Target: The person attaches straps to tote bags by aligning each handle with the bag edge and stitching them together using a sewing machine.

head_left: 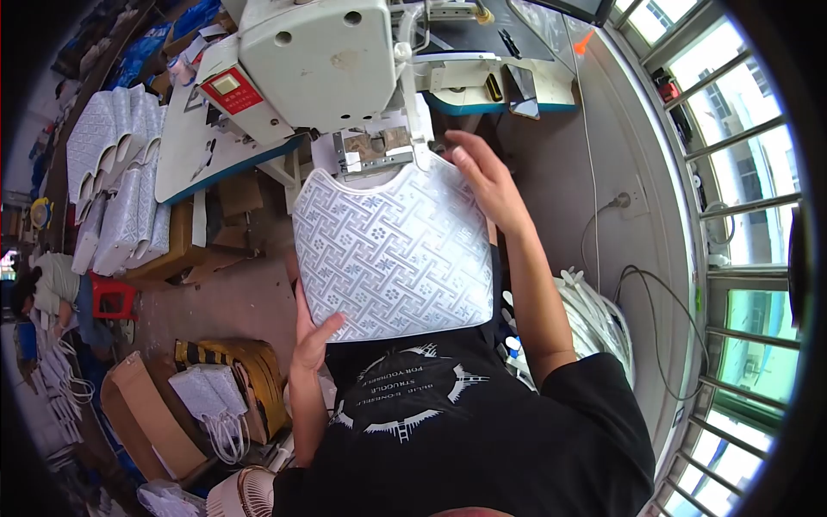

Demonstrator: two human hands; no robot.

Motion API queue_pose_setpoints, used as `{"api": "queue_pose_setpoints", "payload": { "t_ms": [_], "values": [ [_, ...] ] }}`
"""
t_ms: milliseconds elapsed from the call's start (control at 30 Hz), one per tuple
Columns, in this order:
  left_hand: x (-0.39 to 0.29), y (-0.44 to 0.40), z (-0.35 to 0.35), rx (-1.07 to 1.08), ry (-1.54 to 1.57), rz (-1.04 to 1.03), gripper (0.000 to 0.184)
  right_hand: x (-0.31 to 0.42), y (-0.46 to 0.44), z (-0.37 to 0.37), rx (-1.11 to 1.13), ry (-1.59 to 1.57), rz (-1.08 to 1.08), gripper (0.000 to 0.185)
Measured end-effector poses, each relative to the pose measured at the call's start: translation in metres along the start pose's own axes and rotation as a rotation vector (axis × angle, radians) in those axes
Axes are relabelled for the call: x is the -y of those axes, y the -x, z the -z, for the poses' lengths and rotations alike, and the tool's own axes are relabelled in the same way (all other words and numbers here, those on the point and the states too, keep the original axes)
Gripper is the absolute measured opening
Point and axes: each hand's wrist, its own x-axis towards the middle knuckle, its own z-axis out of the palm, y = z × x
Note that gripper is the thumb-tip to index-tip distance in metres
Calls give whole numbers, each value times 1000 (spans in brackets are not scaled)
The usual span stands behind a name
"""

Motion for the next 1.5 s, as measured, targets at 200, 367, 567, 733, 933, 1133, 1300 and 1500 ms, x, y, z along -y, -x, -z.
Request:
{"api": "queue_pose_setpoints", "payload": {
  "t_ms": [200, 367, 567, 733, 933, 1133, 1300, 1500],
  "values": [
    [49, 2, -8, 87, -99, -28, 116, -17, 52, 51, 115, 44, -204, 28],
    [63, -8, -12, 73, -85, 11, 119, -20, 45, 66, 159, 168, -189, 26],
    [69, -6, -11, 42, -58, 31, 119, -23, 33, 76, 257, 176, -143, 23],
    [74, -6, -10, 33, -40, 37, 119, -29, 23, 86, 334, 151, -204, 23],
    [75, -2, -7, 24, -24, 57, 120, -38, -7, 100, 322, 228, -149, 23],
    [74, -1, -10, -12, -42, 69, 119, -71, -126, 164, -282, 886, 27, 37],
    [71, 3, -17, -11, -32, -4, 118, -62, -203, 161, -562, 886, -72, 49],
    [75, 6, -11, -30, -65, 41, 119, -66, -232, 164, -428, 1133, -199, 35]
  ]
}}
